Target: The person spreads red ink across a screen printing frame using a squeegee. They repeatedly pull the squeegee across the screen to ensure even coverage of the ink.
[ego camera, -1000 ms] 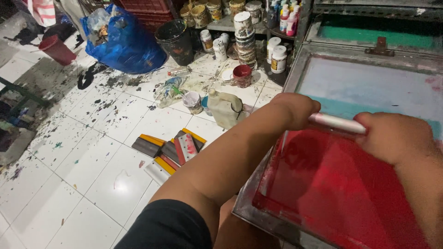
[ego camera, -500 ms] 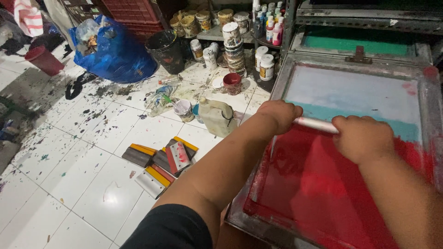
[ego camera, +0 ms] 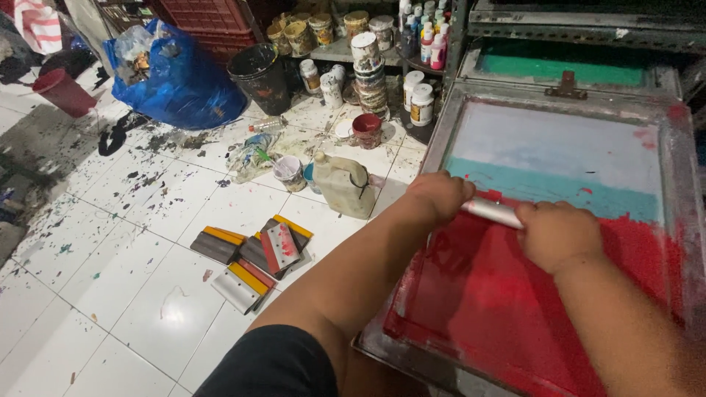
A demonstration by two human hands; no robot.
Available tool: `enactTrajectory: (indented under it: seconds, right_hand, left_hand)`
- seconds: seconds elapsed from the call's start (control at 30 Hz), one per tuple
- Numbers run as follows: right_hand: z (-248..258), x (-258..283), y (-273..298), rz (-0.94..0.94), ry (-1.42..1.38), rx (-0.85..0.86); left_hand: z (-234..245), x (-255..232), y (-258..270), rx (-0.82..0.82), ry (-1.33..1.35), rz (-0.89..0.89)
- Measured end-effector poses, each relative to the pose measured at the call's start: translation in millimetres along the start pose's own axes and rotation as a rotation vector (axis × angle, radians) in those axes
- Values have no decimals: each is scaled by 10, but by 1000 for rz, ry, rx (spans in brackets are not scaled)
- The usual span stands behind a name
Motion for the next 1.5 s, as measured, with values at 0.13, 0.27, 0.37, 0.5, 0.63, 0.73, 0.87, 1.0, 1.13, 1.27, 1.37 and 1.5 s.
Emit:
enactTrajectory:
  seconds: [0.13, 0.27, 0.37, 0.5, 0.63, 0.73, 0.87, 1.0, 1.13, 1.27, 1.37, 1.5]
  right_hand:
    - [60, -17, 74, 48, -15, 134]
    - [221, -21, 244, 59, -26, 234]
    - [215, -20, 396, 73, -44, 210]
    - [255, -31, 612, 74, -59, 222]
    - [335, -32, 842, 91, -58, 278]
    - [414, -28, 1048, 92, -78, 340]
    - [453, -28, 1275, 112, -101, 360]
    - [447, -8, 1437, 161, -99, 354]
    - [581, 17, 1581, 117, -70, 440]
    - [611, 33, 1650, 133, -42, 423]
    - [639, 30, 1707, 121, -56, 410]
    - [738, 57, 1800, 117, -64, 416]
  left_hand:
    - [27, -86, 54, 102, 10, 52]
    - [160, -242, 320, 131, 91, 44]
    - [48, -288, 393, 108, 59, -1]
    - [63, -462, 570, 169, 92, 16]
    - [55, -638, 806, 193, 73, -8]
    - [74, -792, 1018, 228, 90, -11]
    - [-23, -936, 1152, 276, 49, -30]
    - [-183, -980, 1261, 188, 49, -71]
    - [-106, -1079, 1450, 217, 116, -56]
    - [-101, -1110, 1519, 236, 132, -46]
    - [-75, -1158, 1566, 236, 125, -51]
    - [-112, -1175, 1638, 172, 102, -85]
Point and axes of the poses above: each hand's wrist, its own y-axis away from the middle knuckle, its own z-axis out of the back of the hand, x = y × z, the point moved 1 cm from there along -y, towards the middle knuckle, and after that the axes turned 12 degrees about -z, right-handed, at the moved point
